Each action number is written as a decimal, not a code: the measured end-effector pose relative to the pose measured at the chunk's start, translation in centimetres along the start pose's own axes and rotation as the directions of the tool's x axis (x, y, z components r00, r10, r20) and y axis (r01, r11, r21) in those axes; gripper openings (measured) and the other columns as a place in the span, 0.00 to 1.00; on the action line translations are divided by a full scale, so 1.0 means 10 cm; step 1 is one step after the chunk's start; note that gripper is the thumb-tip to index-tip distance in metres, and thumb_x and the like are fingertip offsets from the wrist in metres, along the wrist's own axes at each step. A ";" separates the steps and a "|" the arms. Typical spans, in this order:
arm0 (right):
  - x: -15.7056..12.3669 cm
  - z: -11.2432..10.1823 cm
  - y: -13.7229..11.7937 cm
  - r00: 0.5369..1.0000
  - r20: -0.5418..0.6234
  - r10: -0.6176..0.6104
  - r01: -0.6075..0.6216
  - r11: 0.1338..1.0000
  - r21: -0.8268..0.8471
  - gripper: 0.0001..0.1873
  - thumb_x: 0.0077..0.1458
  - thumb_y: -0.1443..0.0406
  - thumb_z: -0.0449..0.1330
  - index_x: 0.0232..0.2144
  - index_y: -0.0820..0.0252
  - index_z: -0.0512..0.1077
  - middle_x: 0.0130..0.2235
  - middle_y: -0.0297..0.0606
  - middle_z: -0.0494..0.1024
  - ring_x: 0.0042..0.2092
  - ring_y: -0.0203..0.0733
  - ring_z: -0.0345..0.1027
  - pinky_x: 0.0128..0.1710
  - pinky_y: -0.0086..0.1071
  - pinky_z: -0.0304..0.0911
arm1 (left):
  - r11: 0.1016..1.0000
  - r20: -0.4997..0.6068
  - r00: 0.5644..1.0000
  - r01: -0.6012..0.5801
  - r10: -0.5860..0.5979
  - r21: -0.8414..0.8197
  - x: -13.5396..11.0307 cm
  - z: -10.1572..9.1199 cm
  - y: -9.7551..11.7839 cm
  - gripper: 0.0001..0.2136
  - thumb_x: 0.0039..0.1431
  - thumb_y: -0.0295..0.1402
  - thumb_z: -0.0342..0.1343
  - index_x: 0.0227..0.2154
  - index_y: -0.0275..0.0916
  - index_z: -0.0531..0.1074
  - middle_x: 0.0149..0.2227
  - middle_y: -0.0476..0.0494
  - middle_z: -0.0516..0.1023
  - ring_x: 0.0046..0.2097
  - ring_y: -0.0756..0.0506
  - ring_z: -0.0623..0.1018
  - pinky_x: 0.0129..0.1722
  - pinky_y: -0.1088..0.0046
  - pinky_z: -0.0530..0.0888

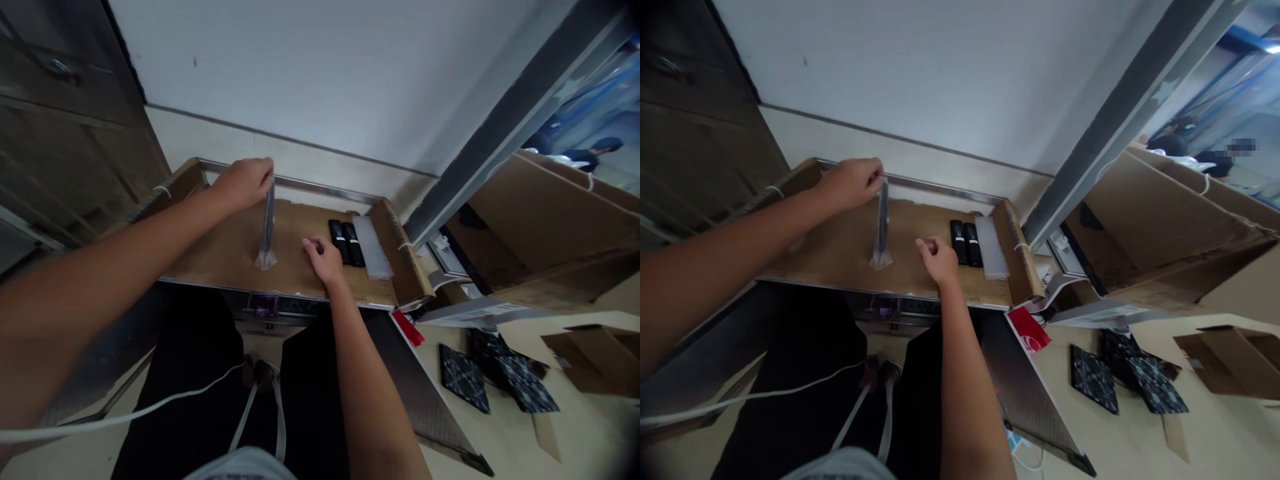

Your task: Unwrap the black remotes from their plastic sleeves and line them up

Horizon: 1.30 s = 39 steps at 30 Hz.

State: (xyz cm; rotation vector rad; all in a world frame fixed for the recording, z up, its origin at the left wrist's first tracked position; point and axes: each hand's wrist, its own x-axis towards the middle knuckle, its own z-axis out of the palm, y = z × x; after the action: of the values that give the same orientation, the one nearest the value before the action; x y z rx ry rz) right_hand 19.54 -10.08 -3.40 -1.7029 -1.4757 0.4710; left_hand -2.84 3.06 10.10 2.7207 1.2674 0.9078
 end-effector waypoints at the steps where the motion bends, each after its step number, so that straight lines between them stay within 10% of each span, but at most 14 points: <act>1: 0.00 0.03 0.01 1.000 0.027 -0.005 0.003 0.995 0.100 0.21 0.60 0.49 0.60 0.46 0.56 0.75 0.42 0.39 0.83 0.44 0.43 0.77 0.47 0.35 0.67 | 0.999 -0.042 0.999 -0.028 0.026 -0.044 0.05 -0.01 0.12 0.08 0.61 0.28 0.51 0.41 0.36 0.73 0.35 0.41 0.75 0.42 0.41 0.75 0.49 0.63 0.69; 9: 0.09 0.43 -0.11 0.999 -0.012 0.032 -0.024 0.908 0.419 0.48 0.46 0.50 0.72 0.63 0.56 0.57 0.54 0.47 0.77 0.54 0.45 0.74 0.53 0.41 0.70 | 0.935 -0.166 0.978 -0.172 0.125 -0.311 0.17 -0.01 0.77 0.08 0.59 0.24 0.51 0.38 0.37 0.73 0.32 0.45 0.72 0.43 0.43 0.76 0.49 0.65 0.70; 22: 0.23 0.54 -0.24 0.999 0.030 -0.037 0.017 0.862 0.506 0.26 0.41 0.52 0.72 0.39 0.58 0.73 0.40 0.36 0.80 0.40 0.42 0.73 0.43 0.36 0.70 | 0.808 -0.246 0.969 -0.155 0.013 -0.568 0.05 -0.18 0.90 0.03 0.66 0.31 0.50 0.40 0.41 0.66 0.41 0.47 0.74 0.27 0.53 0.78 0.24 0.77 0.70; 32: 0.21 0.64 -0.28 0.999 -0.011 0.030 -0.019 0.844 0.537 0.18 0.47 0.52 0.66 0.34 0.57 0.71 0.34 0.37 0.78 0.37 0.43 0.72 0.40 0.37 0.68 | 0.773 -0.012 0.999 0.018 -0.033 -0.634 0.14 -0.21 0.95 0.12 0.57 0.38 0.61 0.42 0.40 0.73 0.38 0.45 0.79 0.36 0.46 0.79 0.32 0.72 0.74; 39: 0.09 0.51 -0.33 0.980 -0.185 -0.074 0.148 0.889 0.433 0.15 0.51 0.54 0.57 0.37 0.56 0.66 0.33 0.33 0.72 0.35 0.40 0.65 0.37 0.33 0.64 | 0.865 -0.307 0.952 -0.161 0.008 -0.475 0.27 -0.35 1.10 0.11 0.62 0.40 0.59 0.28 0.39 0.75 0.28 0.49 0.77 0.30 0.51 0.75 0.32 0.71 0.71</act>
State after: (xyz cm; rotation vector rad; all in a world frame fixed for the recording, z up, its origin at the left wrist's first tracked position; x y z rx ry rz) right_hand 13.90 -7.59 -3.72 -1.2548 -1.2243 0.5453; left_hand 4.43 -3.27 17.03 2.3019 0.7856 1.4611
